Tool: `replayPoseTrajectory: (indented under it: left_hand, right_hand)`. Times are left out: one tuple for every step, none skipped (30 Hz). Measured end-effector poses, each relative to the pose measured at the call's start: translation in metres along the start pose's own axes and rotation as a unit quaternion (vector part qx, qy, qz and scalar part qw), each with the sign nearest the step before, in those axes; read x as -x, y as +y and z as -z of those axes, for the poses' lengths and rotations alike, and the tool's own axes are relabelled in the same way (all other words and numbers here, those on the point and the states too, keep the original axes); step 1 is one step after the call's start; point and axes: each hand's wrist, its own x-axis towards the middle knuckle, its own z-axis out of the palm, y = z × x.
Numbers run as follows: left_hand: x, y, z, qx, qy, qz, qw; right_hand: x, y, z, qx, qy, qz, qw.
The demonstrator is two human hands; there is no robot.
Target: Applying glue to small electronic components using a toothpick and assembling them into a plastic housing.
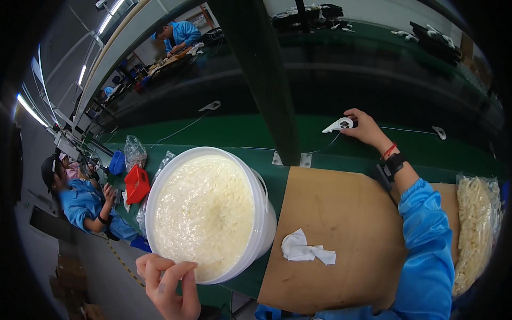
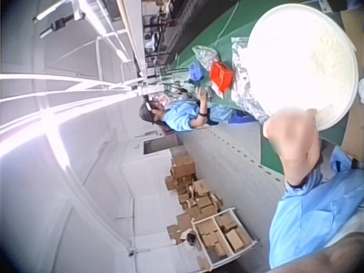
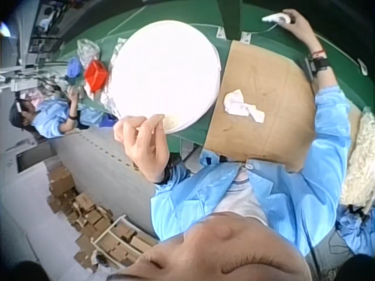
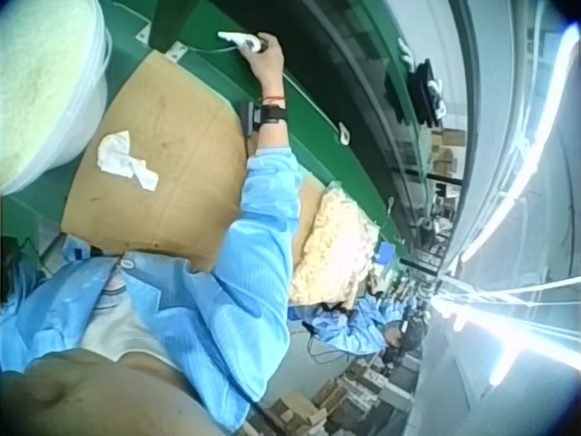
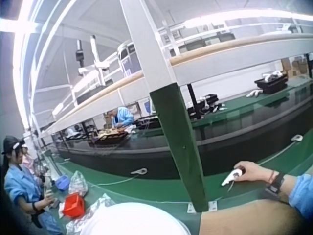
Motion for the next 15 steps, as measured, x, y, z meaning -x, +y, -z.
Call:
replayPoseTrajectory:
  left_hand:
    - [0.000, 0.000, 0.000, 0.000, -0.001, 0.000, 1.000]
    - [0.000, 0.000, -0.001, 0.001, -0.002, -0.001, 1.000]
    - [0.000, 0.000, -0.001, 0.003, -0.001, 0.000, 1.000]
    - [0.000, 0.000, -0.001, 0.002, -0.001, 0.001, 1.000]
    - [0.001, 0.001, -0.001, 0.001, -0.001, 0.002, 1.000]
    - [0.000, 0.001, -0.001, 0.002, 0.000, 0.001, 1.000]
    - [0.000, 0.001, -0.001, 0.003, 0.000, 0.000, 1.000]
    - [0.000, 0.002, -0.002, 0.003, 0.000, -0.001, 1.000]
    - [0.000, 0.003, -0.003, 0.002, 0.000, 0.000, 1.000]
    - [0.000, 0.004, -0.002, 0.002, 0.000, 0.001, 1.000]
    - [0.000, 0.004, -0.002, 0.002, 0.001, 0.002, 1.000]
    - [0.000, 0.005, -0.002, 0.007, 0.006, 0.002, 1.000]
    - [0.000, 0.006, -0.001, 0.009, 0.012, 0.003, 1.000]
    - [0.000, 0.007, -0.001, 0.012, 0.017, 0.005, 1.000]
    - [0.000, 0.007, 0.000, 0.024, 0.023, 0.005, 0.999]
  right_hand:
    - [0.004, -0.005, 0.000, -0.050, 0.012, -0.002, 0.999]
    - [0.008, -0.009, 0.001, -0.099, 0.025, -0.005, 0.995]
    - [0.014, -0.021, 0.005, -0.147, 0.037, -0.007, 0.988]
    - [0.019, -0.034, 0.008, -0.199, 0.028, -0.006, 0.980]
    - [0.025, -0.047, 0.010, -0.228, 0.040, 0.001, 0.973]
    - [0.034, -0.060, 0.016, -0.254, 0.055, 0.007, 0.966]
    - [0.040, -0.069, 0.022, -0.280, 0.070, 0.012, 0.957]
    - [0.045, -0.074, 0.027, -0.284, 0.069, 0.015, 0.956]
    - [0.049, -0.078, 0.031, -0.282, 0.070, 0.007, 0.957]
    - [0.052, -0.082, 0.034, -0.281, 0.072, 0.000, 0.957]
    - [0.056, -0.087, 0.037, -0.279, 0.074, -0.008, 0.957]
    - [0.062, -0.093, 0.042, -0.297, 0.069, -0.011, 0.952]
    - [0.067, -0.099, 0.042, -0.317, 0.061, -0.013, 0.946]
    - [0.073, -0.106, 0.043, -0.336, 0.054, -0.015, 0.940]
    - [0.081, -0.115, 0.046, -0.357, 0.047, 0.007, 0.933]
